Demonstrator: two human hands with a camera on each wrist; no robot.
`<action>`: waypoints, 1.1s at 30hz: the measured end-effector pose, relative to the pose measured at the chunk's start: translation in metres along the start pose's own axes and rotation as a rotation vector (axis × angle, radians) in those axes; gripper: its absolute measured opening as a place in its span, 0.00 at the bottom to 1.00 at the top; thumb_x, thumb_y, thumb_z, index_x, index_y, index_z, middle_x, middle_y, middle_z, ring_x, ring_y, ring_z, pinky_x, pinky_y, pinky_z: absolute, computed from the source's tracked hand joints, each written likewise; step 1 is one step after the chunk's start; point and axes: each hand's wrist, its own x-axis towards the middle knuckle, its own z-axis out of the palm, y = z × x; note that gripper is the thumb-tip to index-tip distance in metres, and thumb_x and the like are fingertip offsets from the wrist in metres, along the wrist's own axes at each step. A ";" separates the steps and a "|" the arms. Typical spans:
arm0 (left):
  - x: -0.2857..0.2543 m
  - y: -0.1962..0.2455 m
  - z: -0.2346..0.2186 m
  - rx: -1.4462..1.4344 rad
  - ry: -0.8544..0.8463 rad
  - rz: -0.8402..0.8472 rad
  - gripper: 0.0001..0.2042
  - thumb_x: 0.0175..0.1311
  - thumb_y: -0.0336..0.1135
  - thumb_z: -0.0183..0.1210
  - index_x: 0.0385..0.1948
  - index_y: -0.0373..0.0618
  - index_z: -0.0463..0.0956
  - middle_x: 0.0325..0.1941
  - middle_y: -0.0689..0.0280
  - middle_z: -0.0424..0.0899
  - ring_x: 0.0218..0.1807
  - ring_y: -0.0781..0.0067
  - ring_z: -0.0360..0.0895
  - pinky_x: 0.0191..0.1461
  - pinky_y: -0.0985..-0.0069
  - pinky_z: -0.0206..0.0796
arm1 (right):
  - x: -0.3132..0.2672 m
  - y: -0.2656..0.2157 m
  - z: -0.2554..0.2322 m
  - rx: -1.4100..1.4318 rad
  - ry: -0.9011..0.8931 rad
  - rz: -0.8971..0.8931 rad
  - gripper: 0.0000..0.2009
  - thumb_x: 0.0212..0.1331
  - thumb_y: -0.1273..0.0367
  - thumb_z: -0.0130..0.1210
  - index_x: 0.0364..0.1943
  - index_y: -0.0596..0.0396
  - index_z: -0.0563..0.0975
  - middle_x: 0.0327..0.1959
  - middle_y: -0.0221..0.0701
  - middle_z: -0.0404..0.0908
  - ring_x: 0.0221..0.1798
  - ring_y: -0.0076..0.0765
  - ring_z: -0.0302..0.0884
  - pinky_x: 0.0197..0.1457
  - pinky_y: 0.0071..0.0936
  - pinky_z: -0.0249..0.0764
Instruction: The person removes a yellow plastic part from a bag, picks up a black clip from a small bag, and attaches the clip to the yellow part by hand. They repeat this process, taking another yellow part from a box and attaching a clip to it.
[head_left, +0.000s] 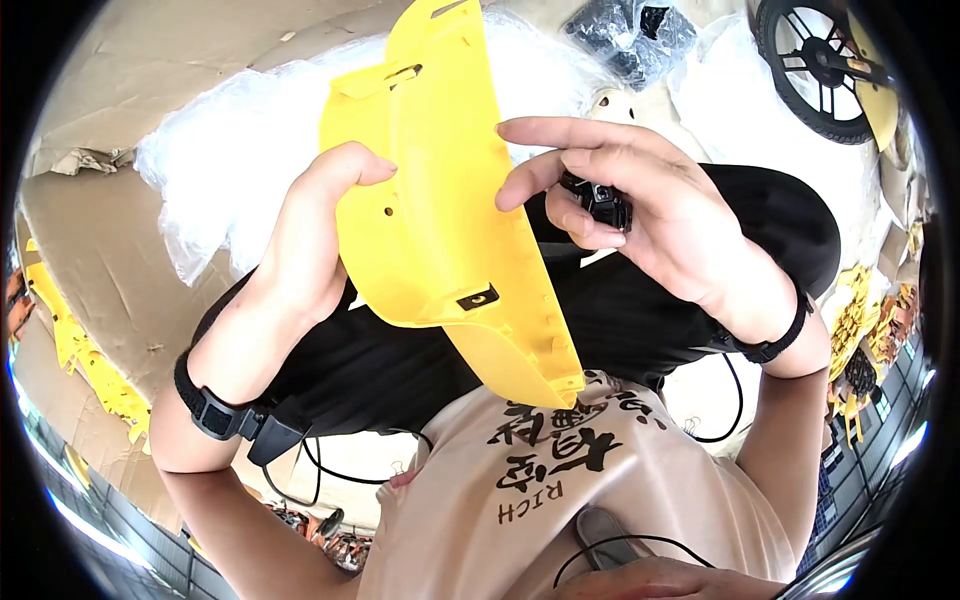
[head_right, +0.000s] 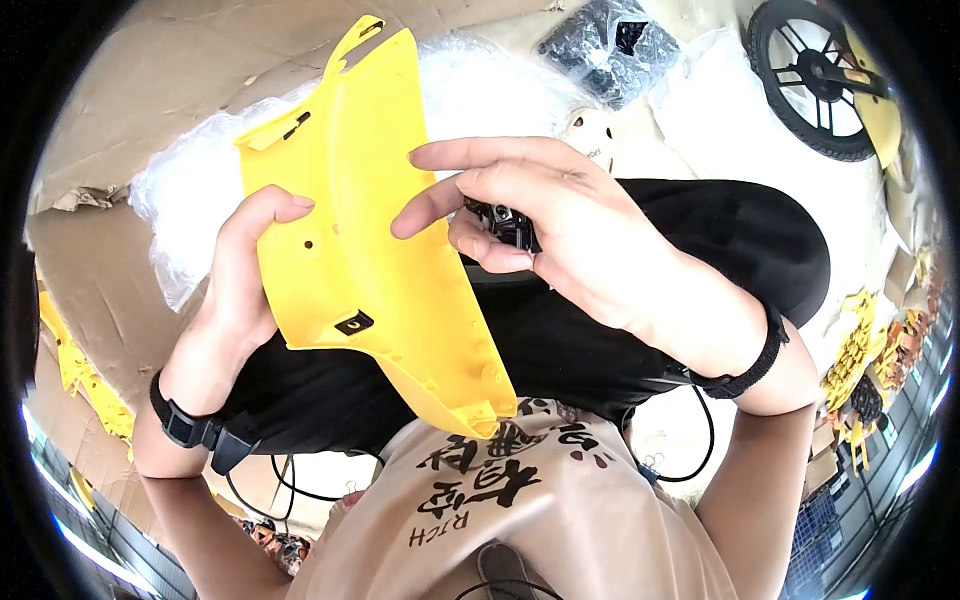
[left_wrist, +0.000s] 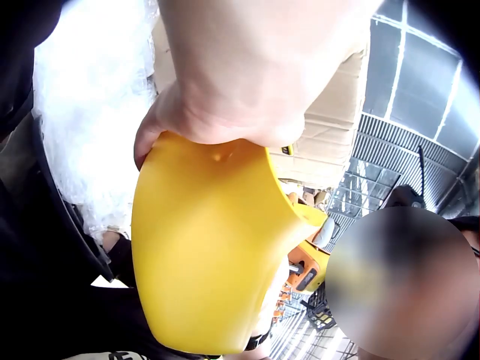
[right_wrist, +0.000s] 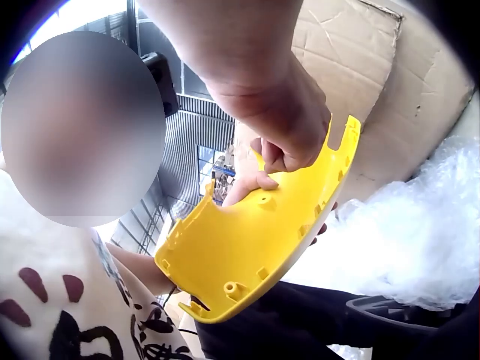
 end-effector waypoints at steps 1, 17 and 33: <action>0.000 0.000 0.000 0.010 -0.007 0.014 0.23 0.63 0.40 0.48 0.56 0.33 0.70 0.50 0.57 0.80 0.51 0.66 0.78 0.56 0.68 0.70 | -0.001 -0.001 0.002 -0.004 -0.007 0.001 0.21 0.72 0.69 0.41 0.64 0.66 0.68 0.45 0.44 0.82 0.28 0.20 0.59 0.31 0.14 0.59; 0.003 0.001 -0.011 -0.055 0.050 -0.030 0.22 0.60 0.41 0.52 0.53 0.36 0.72 0.46 0.58 0.83 0.44 0.65 0.82 0.51 0.68 0.74 | 0.003 -0.002 0.001 0.034 -0.066 0.020 0.17 0.74 0.64 0.44 0.54 0.63 0.77 0.35 0.27 0.77 0.25 0.15 0.57 0.28 0.13 0.55; 0.010 -0.002 -0.027 -0.056 0.185 -0.050 0.24 0.60 0.45 0.51 0.54 0.40 0.71 0.51 0.59 0.81 0.51 0.66 0.78 0.55 0.65 0.67 | -0.004 -0.013 -0.002 -0.087 -0.003 -0.101 0.14 0.72 0.70 0.48 0.57 0.60 0.74 0.34 0.28 0.77 0.24 0.12 0.56 0.27 0.11 0.53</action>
